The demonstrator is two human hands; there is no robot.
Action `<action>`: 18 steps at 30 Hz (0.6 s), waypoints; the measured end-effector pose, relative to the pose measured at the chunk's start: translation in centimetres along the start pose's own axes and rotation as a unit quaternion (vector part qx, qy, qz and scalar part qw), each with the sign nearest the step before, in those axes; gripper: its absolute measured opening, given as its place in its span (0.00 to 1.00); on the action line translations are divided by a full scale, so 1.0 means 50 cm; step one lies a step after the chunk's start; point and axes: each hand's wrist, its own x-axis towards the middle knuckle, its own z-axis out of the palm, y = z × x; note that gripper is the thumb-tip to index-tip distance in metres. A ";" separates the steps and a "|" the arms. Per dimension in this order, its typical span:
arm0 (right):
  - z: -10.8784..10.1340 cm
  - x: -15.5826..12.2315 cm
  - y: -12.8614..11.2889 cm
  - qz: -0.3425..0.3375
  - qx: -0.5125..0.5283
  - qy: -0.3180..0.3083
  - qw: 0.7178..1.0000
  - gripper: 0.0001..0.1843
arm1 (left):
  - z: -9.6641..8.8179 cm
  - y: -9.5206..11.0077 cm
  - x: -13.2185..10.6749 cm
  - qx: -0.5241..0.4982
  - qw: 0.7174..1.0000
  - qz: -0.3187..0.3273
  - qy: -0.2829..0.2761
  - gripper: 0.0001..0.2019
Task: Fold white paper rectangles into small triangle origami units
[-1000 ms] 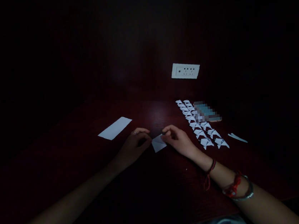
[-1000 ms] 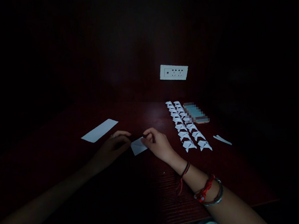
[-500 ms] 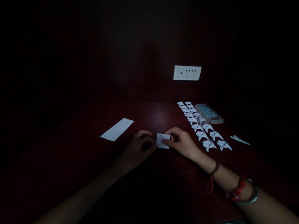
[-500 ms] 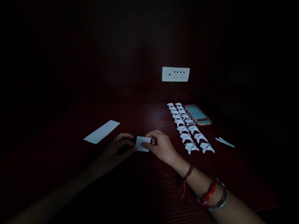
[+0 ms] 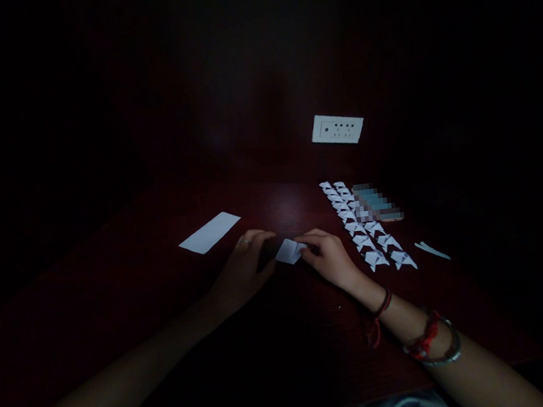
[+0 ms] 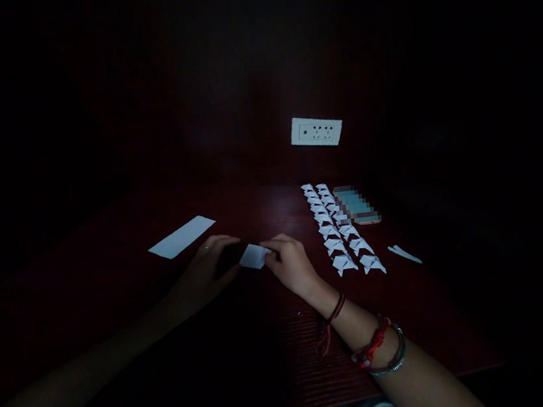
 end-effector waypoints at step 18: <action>-0.001 0.002 0.012 0.004 -0.012 -0.021 1.000 0.06 | 0.013 -0.006 -0.009 0.105 0.984 0.093 -0.112 0.11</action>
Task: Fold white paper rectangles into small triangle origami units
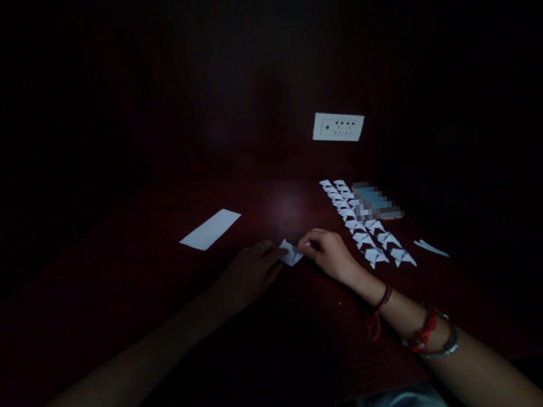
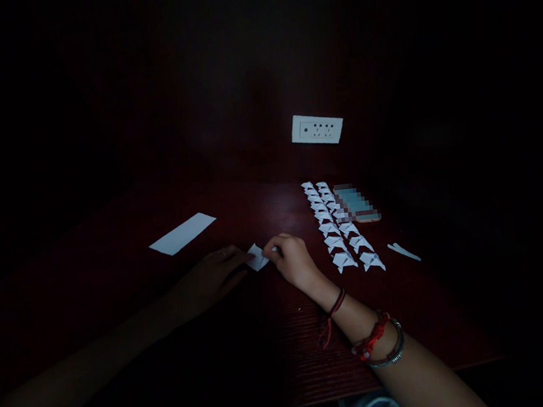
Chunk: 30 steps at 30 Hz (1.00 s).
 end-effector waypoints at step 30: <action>-0.015 -0.002 0.006 -0.045 -0.033 0.003 0.998 0.11 | -0.015 -0.001 -0.003 0.057 0.994 0.098 -0.008 0.14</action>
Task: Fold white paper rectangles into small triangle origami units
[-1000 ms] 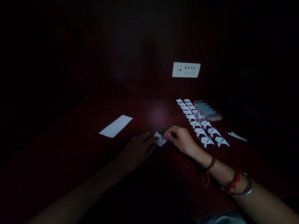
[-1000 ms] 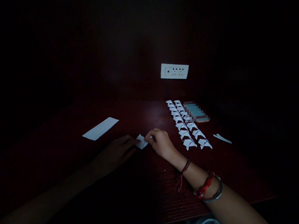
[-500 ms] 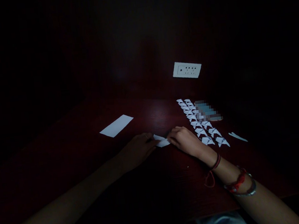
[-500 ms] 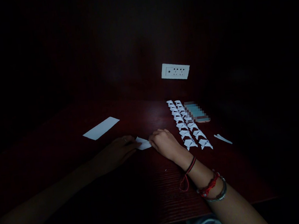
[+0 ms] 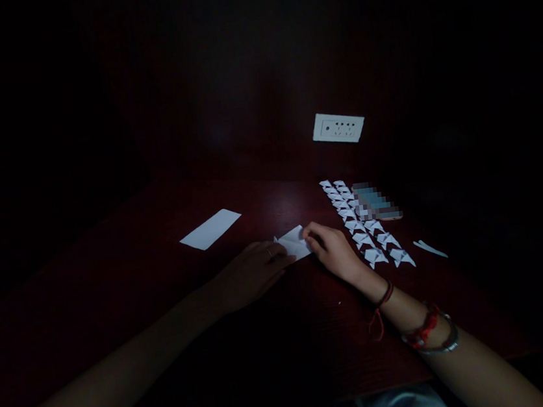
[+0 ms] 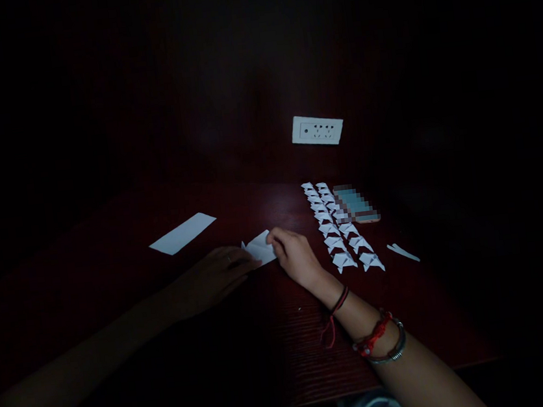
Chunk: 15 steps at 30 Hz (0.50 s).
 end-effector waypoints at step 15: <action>0.007 -0.006 0.019 0.005 -0.096 -0.115 0.989 0.13 | -0.008 -0.017 -0.006 0.086 0.993 0.012 -0.079 0.17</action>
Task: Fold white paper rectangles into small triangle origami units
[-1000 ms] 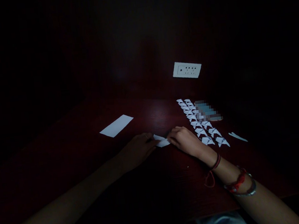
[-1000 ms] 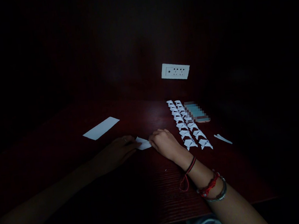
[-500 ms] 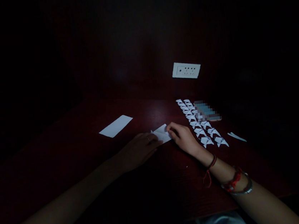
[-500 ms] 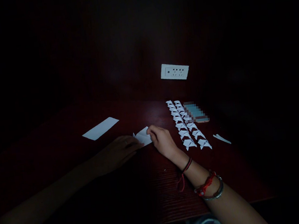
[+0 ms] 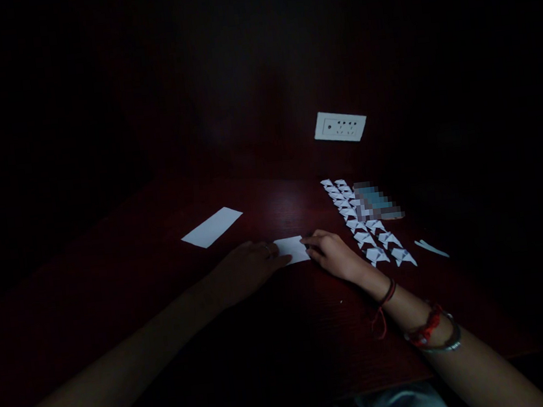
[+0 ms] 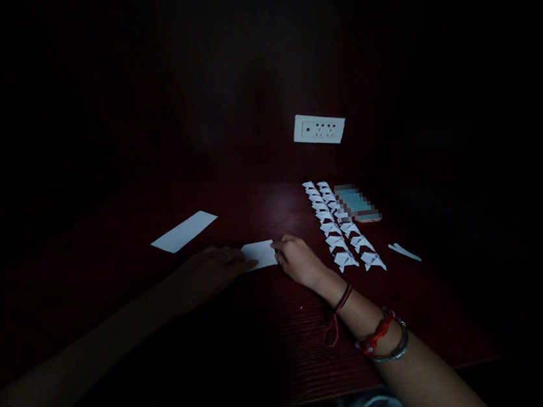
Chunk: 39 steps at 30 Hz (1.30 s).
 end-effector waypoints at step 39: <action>-0.004 0.008 -0.048 0.013 0.109 0.032 0.993 0.07 | -0.020 0.006 0.024 -0.214 0.942 -0.166 0.197 0.09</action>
